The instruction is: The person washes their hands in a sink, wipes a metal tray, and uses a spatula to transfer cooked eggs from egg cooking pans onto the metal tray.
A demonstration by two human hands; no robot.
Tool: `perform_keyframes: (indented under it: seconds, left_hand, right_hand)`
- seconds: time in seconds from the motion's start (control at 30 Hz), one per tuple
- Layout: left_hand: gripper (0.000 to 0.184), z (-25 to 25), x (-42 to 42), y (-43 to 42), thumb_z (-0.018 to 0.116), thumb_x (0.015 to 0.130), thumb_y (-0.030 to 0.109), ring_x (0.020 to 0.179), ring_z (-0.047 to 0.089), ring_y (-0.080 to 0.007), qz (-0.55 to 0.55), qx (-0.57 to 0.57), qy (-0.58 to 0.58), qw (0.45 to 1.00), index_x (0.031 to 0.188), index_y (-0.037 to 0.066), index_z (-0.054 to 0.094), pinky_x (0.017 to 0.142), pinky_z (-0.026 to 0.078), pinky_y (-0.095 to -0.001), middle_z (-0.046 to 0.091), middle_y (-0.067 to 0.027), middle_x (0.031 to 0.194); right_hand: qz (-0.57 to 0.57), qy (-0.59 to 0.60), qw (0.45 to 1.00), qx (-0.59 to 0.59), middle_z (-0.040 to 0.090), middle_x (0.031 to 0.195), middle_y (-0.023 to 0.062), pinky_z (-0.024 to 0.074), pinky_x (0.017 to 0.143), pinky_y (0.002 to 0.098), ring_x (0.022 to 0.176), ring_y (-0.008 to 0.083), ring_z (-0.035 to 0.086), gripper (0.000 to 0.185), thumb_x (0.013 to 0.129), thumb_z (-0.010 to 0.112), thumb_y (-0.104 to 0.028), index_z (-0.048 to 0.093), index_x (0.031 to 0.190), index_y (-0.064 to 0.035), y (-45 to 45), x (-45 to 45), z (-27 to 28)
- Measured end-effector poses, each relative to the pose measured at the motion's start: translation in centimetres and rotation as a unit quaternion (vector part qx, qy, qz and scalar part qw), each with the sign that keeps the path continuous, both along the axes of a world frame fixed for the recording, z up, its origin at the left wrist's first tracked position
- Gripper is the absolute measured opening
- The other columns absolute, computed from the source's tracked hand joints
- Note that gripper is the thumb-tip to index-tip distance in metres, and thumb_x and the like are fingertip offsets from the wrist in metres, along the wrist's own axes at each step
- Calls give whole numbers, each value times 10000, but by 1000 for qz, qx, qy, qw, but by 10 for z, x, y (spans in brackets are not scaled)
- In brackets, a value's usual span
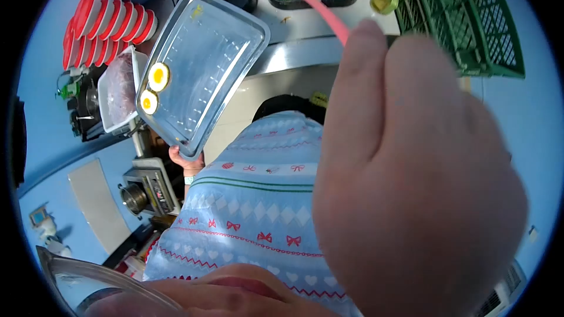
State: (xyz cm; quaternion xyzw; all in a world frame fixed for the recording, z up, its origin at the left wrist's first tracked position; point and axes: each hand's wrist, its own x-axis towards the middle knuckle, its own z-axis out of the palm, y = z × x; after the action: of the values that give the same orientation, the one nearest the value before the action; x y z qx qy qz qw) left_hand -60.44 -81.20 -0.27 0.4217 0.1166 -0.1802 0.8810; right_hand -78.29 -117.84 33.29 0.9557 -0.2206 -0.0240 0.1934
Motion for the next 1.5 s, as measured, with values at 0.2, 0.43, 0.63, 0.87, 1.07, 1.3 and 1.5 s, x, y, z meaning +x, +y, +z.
perform_keyframes:
  seconds: [0.2,0.43,0.63,0.87,1.07,1.3,1.5]
  left_hand:
    - [680,3,11,17,567,568,222,1004,571,-346,5,-13,25,1000,1218,31,504,904,471,-488,594,-145,1109]
    - [676,4,7,13,566,614,295,1039,564,-332,-12,28,4,1000,1238,44,493,912,463,-476,583,-133,1148]
    - [588,-5,3,10,527,593,193,950,611,-362,42,-32,52,997,1135,-34,534,883,498,-474,623,-179,1047]
    - [606,-17,-3,11,526,601,193,961,606,-356,73,-8,55,996,1165,-31,522,876,500,-457,613,-179,1067]
    - [652,-28,-10,17,520,621,236,988,589,-355,99,1,97,990,1217,-27,483,898,476,-449,597,-174,1114]
    - [400,-37,-10,20,536,591,208,883,596,-322,173,33,133,975,917,-21,575,820,493,-410,613,-141,929]
    - [405,-42,-12,14,537,582,224,867,585,-306,182,48,146,971,915,-4,574,809,479,-388,600,-120,894]
  right_hand:
    - [-19,-99,993,54,557,846,74,483,557,262,718,173,588,381,789,563,36,579,1167,-10,30,-13,10]
    - [-10,-229,910,346,511,777,117,412,602,278,648,212,502,254,881,510,-12,578,1125,0,-27,-27,-77]
    - [-269,-475,281,790,491,761,-24,290,437,146,513,21,333,304,968,451,-147,504,1248,-42,-92,-21,-272]
    - [-232,-374,661,607,575,769,43,415,484,247,577,128,509,249,938,494,-154,592,1138,-43,-117,66,-305]
    - [29,-263,915,305,608,845,206,495,701,444,775,374,595,263,873,528,-143,620,1113,-87,-149,140,-308]
    - [25,-189,947,258,618,865,190,506,674,435,763,347,615,265,861,525,-140,625,1100,-85,-162,173,-318]
    - [28,-113,967,228,622,777,186,509,674,431,726,347,616,283,861,509,-169,629,1107,-98,-169,189,-316]
